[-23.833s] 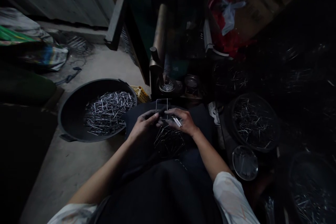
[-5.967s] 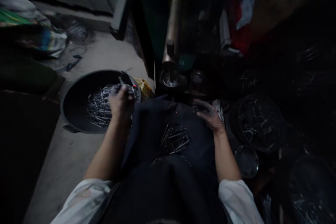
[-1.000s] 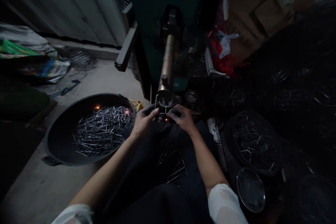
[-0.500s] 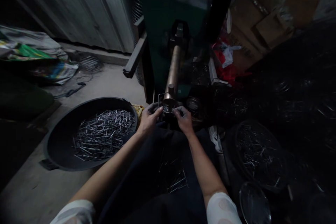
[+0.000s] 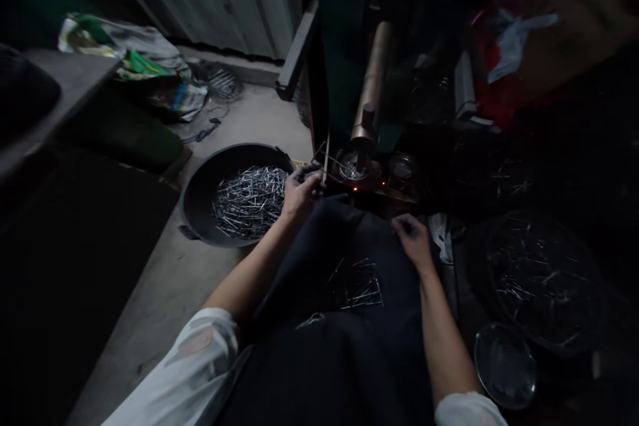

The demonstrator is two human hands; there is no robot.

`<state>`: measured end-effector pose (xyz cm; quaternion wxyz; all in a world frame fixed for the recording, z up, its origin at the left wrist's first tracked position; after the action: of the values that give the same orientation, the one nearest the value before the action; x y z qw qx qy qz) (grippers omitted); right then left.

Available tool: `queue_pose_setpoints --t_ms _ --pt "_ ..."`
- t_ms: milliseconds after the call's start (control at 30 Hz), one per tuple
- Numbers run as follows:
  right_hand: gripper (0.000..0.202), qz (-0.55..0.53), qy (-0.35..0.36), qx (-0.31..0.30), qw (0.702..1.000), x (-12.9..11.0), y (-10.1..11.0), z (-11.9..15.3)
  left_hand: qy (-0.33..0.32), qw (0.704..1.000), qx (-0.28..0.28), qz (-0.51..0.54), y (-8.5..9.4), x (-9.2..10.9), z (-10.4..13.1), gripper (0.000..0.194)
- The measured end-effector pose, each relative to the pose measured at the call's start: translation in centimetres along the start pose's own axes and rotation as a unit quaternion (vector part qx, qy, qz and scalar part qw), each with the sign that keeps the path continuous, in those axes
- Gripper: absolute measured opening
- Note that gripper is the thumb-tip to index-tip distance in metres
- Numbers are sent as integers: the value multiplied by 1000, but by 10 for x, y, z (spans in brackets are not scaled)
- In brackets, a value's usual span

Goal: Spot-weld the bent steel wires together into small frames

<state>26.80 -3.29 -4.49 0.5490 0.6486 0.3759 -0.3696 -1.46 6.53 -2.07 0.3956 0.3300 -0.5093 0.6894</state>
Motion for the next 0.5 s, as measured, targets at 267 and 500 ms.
queue_pose_setpoints --t_ms 267,500 --pt "26 33 14 1 999 7 -4 11 98 994 38 -37 33 -32 23 40" --pt "23 61 34 -23 997 13 -3 14 125 920 231 -290 163 52 21 26"
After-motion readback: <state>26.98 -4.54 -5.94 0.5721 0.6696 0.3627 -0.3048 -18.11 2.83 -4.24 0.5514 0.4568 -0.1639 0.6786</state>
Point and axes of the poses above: each hand's wrist, its own z-axis away from the middle knuckle, its own y-axis out of the back of the hand, x = y × z, the point moved 3 cm from there along -z, towards the middle knuckle, and after that the axes turned 6 degrees about y, right-handed, at the moved point
